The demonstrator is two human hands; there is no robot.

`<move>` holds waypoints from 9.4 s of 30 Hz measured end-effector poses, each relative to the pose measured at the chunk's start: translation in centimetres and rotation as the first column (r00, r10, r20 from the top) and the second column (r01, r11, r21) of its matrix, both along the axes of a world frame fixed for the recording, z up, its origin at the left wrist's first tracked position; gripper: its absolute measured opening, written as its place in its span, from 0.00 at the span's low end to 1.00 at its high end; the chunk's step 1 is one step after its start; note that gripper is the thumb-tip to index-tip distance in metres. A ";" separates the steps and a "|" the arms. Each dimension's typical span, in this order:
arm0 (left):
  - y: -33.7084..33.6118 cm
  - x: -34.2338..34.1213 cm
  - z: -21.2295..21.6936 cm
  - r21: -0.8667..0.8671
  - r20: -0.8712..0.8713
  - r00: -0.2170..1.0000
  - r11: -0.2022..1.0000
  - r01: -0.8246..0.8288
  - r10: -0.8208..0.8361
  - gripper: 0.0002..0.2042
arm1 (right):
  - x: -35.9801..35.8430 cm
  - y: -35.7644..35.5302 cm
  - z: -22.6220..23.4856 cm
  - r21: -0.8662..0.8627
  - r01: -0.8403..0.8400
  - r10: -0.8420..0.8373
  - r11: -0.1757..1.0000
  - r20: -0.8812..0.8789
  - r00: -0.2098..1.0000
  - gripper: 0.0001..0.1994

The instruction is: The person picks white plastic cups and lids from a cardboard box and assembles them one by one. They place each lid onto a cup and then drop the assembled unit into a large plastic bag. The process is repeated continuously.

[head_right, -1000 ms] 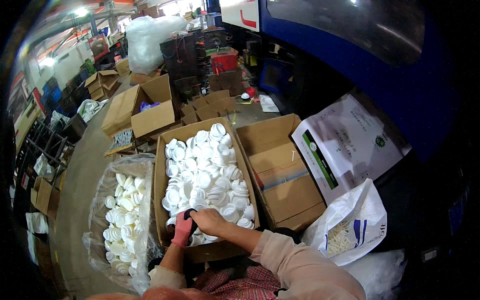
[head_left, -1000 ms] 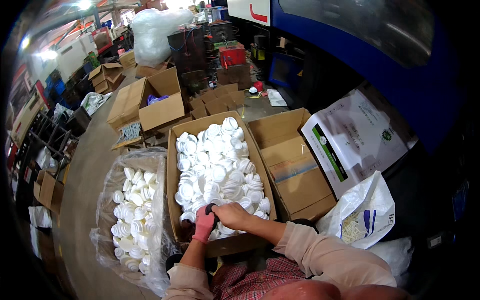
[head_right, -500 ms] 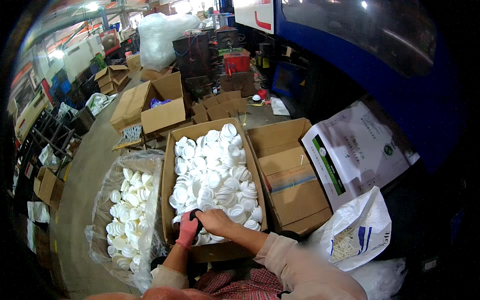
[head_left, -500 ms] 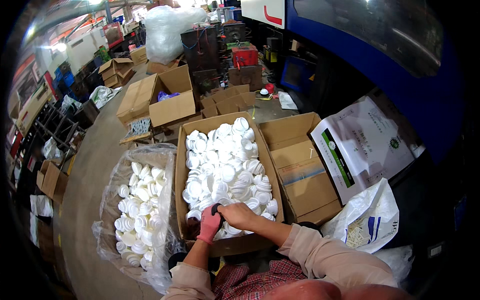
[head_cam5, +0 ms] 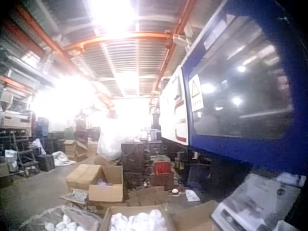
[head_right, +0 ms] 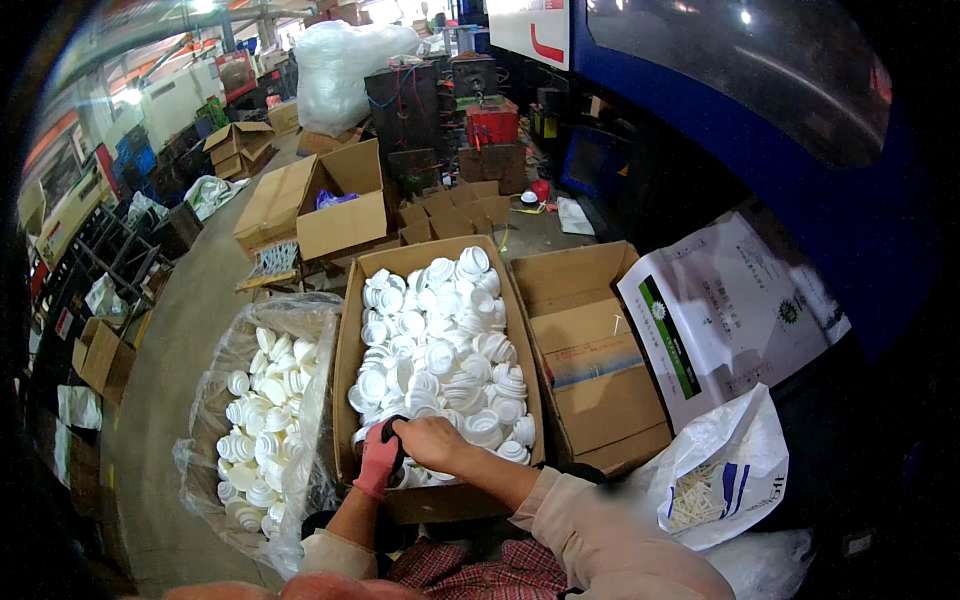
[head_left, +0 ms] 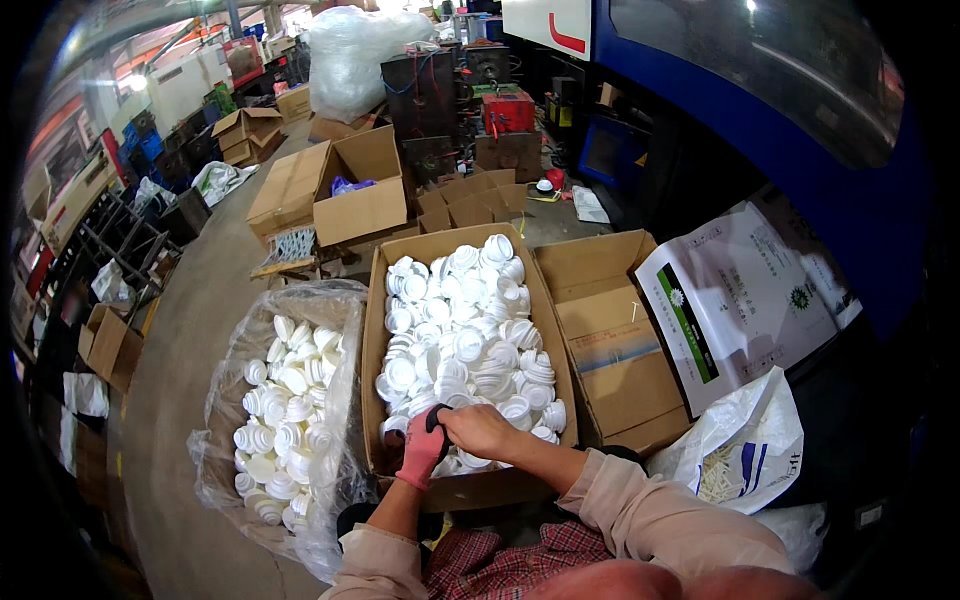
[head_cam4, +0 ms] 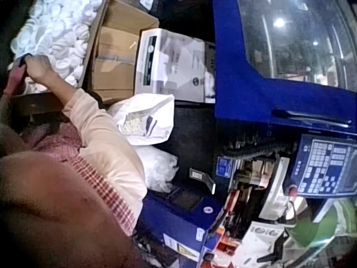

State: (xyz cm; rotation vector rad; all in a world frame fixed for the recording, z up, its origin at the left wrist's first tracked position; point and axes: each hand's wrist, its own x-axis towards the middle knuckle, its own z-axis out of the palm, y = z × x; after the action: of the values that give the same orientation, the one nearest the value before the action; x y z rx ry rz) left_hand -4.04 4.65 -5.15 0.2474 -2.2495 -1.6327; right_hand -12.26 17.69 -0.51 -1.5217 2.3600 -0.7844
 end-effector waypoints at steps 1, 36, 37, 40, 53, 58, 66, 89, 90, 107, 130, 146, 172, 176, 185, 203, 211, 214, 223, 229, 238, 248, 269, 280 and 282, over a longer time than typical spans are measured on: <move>0.2 0.0 0.2 -0.012 -0.023 1.000 1.000 -0.017 0.017 0.10 | 0.0 0.0 0.1 0.006 0.003 -0.003 1.000 0.008 1.000 0.08; 1.7 0.6 2.4 -0.045 0.098 0.994 0.998 0.048 -0.044 0.12 | 0.1 1.1 -1.8 -0.195 -0.034 0.028 0.980 -0.032 0.999 0.06; 1.3 0.6 0.5 -0.039 0.074 0.997 0.999 0.008 -0.005 0.13 | 0.1 1.2 -1.8 -0.196 -0.041 0.037 0.980 -0.029 0.999 0.06; 1.4 0.5 1.0 -0.095 0.043 0.999 0.995 0.015 -0.010 0.13 | 0.1 1.4 -1.7 -0.259 -0.035 0.019 0.965 -0.062 0.998 0.06; 1.6 0.2 2.0 -0.146 0.091 0.995 0.988 0.046 -0.033 0.11 | 0.1 1.1 -2.1 -0.191 -0.018 -0.001 0.981 -0.096 0.995 0.03; 1.6 0.3 1.9 -0.166 0.081 0.996 0.985 0.042 -0.029 0.10 | 0.2 1.1 -2.5 -0.174 -0.015 -0.002 0.985 -0.097 0.995 0.03; 1.2 0.3 1.0 -0.189 0.110 0.993 0.980 0.066 -0.046 0.10 | 0.2 1.2 -2.1 -0.082 -0.011 0.003 0.997 -0.099 0.995 0.03; 4.0 -3.0 3.4 -0.433 0.183 0.960 0.859 0.272 -0.211 0.14 | -28.8 39.1 -28.4 0.859 0.409 -0.734 0.309 -0.058 0.677 0.12; 4.0 -4.4 2.6 -0.381 0.184 0.946 0.868 0.319 -0.267 0.14 | -29.0 46.5 -31.2 0.909 0.358 -0.480 0.214 -0.222 0.849 0.12; 5.1 -1.8 3.8 -0.476 0.454 0.878 0.792 0.382 -0.151 0.19 | -22.1 34.0 -40.9 0.676 0.708 -0.850 0.204 -0.236 0.470 0.09; 0.9 -0.5 3.4 -0.090 -0.066 0.994 0.993 0.081 -0.087 0.52 | -7.6 5.5 4.1 -0.375 0.669 0.176 0.642 0.921 0.347 0.22; -1.1 2.0 7.9 -0.516 -0.163 0.959 0.849 0.117 -0.232 0.19 | -7.4 3.9 -0.1 -0.030 0.404 0.026 0.914 1.000 0.015 0.13; 0.1 0.3 0.3 -0.151 0.331 0.927 0.959 0.239 -0.179 0.28 | -12.0 9.2 -0.4 -0.330 0.909 0.697 0.256 0.714 0.064 0.09; -0.1 1.2 -1.9 -0.336 0.491 0.861 0.883 0.327 -0.132 0.27 | -10.5 18.2 2.0 -0.564 0.776 -0.139 0.281 0.776 0.615 0.08; 1.2 -0.4 0.7 0.002 0.229 0.919 0.945 0.328 -0.320 0.23 | 1.3 42.6 -2.1 -0.211 0.879 -0.876 0.428 -0.334 0.347 0.17; -5.5 2.7 5.6 0.426 -0.305 0.934 0.904 -0.039 0.184 0.25 | 4.4 -5.3 2.7 -0.516 -0.053 0.067 0.855 0.009 0.998 0.17; -11.2 3.4 5.4 0.930 -0.224 0.812 0.367 0.014 0.539 0.21 | 3.0 -8.6 -13.5 0.088 -0.300 0.310 0.950 -0.152 0.939 0.28; -10.4 2.8 4.4 0.802 -0.337 0.815 0.597 -0.013 0.472 0.23 | 4.4 -10.1 -18.8 0.178 -0.339 0.374 0.924 -0.235 0.897 0.26; -9.6 3.5 5.7 0.811 -0.175 0.883 0.573 -0.121 0.435 0.31 | -3.5 -6.5 -6.8 -0.163 0.217 0.049 0.963 0.891 0.451 0.08; -4.8 2.7 7.1 0.507 -0.312 0.921 0.861 -0.044 0.231 0.26 | -2.8 -3.3 -1.6 -0.589 0.257 0.293 0.766 0.676 0.676 0.30; -5.0 -0.6 1.5 0.776 -0.192 0.980 0.620 0.117 0.054 0.29 | -3.6 0.0 0.8 -0.563 0.387 0.074 0.730 0.628 0.775 0.15; -1.9 -0.9 0.3 0.383 -0.274 0.961 0.921 0.077 0.033 0.24 | -0.5 0.4 2.3 -0.394 -0.195 0.181 0.898 -0.073 0.981 0.11; 1.0 -0.6 5.8 0.061 -0.360 0.875 0.944 -0.325 0.324 0.15 | -3.3 1.2 -1.7 -0.025 0.085 -0.073 0.996 0.317 0.946 0.21; -3.5 2.0 2.4 -0.602 0.358 0.880 0.797 -0.038 0.312 0.24 | -3.3 0.6 -10.6 0.478 -0.046 -0.091 0.877 0.261 0.961 0.19; -3.6 1.5 1.7 -0.553 0.344 0.896 0.832 -0.047 0.279 0.22 | -3.9 0.5 -12.6 0.531 0.002 -0.072 0.847 0.110 0.991 0.18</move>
State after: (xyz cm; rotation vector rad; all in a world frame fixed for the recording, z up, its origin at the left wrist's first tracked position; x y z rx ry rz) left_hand -2.56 1.04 -3.46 0.6725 -2.7957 -0.8570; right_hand -16.17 18.16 -13.07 -1.1535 2.2547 -0.1851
